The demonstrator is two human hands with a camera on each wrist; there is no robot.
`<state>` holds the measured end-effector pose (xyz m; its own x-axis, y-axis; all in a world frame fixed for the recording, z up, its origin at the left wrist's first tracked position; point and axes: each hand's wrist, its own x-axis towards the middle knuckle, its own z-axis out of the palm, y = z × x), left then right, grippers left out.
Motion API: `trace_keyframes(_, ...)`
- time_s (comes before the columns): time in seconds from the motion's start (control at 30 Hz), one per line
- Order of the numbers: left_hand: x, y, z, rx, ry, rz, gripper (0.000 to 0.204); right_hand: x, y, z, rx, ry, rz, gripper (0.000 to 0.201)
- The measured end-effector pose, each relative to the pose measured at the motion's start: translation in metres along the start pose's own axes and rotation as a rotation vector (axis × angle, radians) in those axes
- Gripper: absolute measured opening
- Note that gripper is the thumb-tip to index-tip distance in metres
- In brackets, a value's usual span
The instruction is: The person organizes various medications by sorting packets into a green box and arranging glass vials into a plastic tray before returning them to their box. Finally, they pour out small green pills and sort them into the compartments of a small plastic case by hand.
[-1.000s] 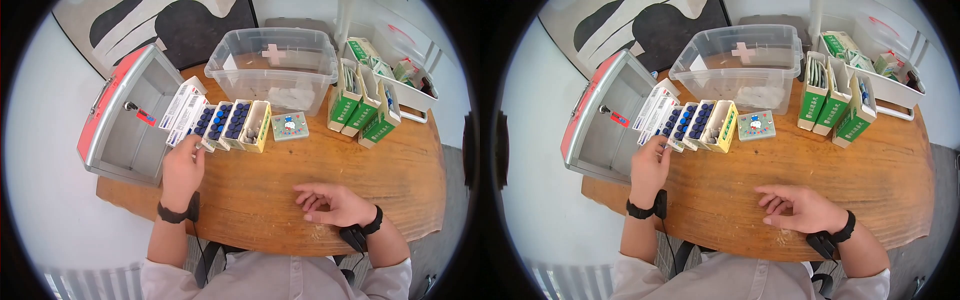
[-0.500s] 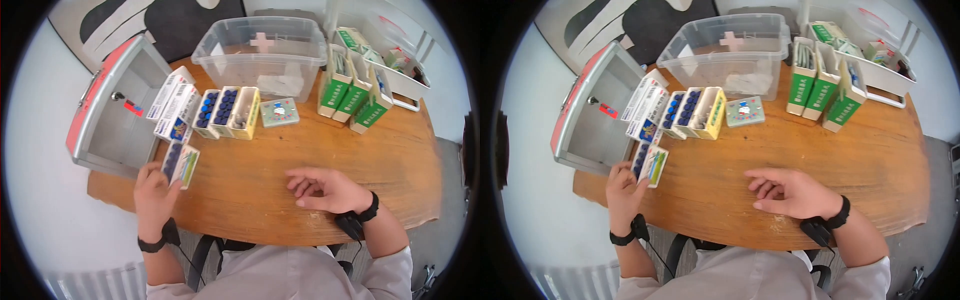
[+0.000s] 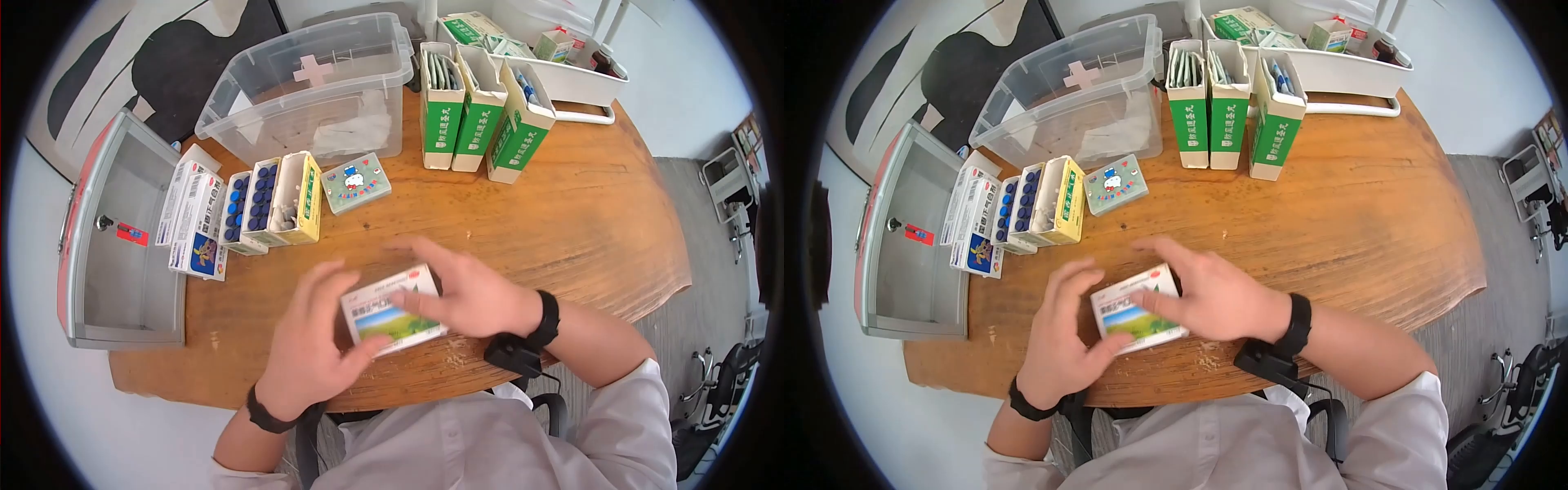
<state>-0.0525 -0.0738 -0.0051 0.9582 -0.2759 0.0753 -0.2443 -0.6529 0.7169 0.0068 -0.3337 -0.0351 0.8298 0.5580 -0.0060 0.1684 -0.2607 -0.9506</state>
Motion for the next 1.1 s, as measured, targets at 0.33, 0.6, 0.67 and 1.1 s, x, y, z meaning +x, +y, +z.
trace_keyframes(0.33, 0.033, -0.002, -0.008, 0.459, 0.026, 0.299, 0.075, 0.058, -0.020, -0.030, 0.314, -0.187, 0.462, 0.077)
trace_keyframes(0.6, 0.044, 0.018, -0.003, 0.355, 0.086, 0.409, 0.070, 0.050, -0.012, -0.056, 0.393, -0.231, 0.492, 0.056)
trace_keyframes(0.67, 0.044, 0.012, -0.013, 0.286, 0.084, 0.434, 0.075, 0.047, -0.021, -0.058, 0.378, -0.219, 0.510, 0.053)
trace_keyframes(1.1, 0.050, -0.025, -0.005, 0.184, -0.125, 0.305, 0.047, 0.027, -0.037, -0.072, 0.048, -0.067, 0.600, 0.060)
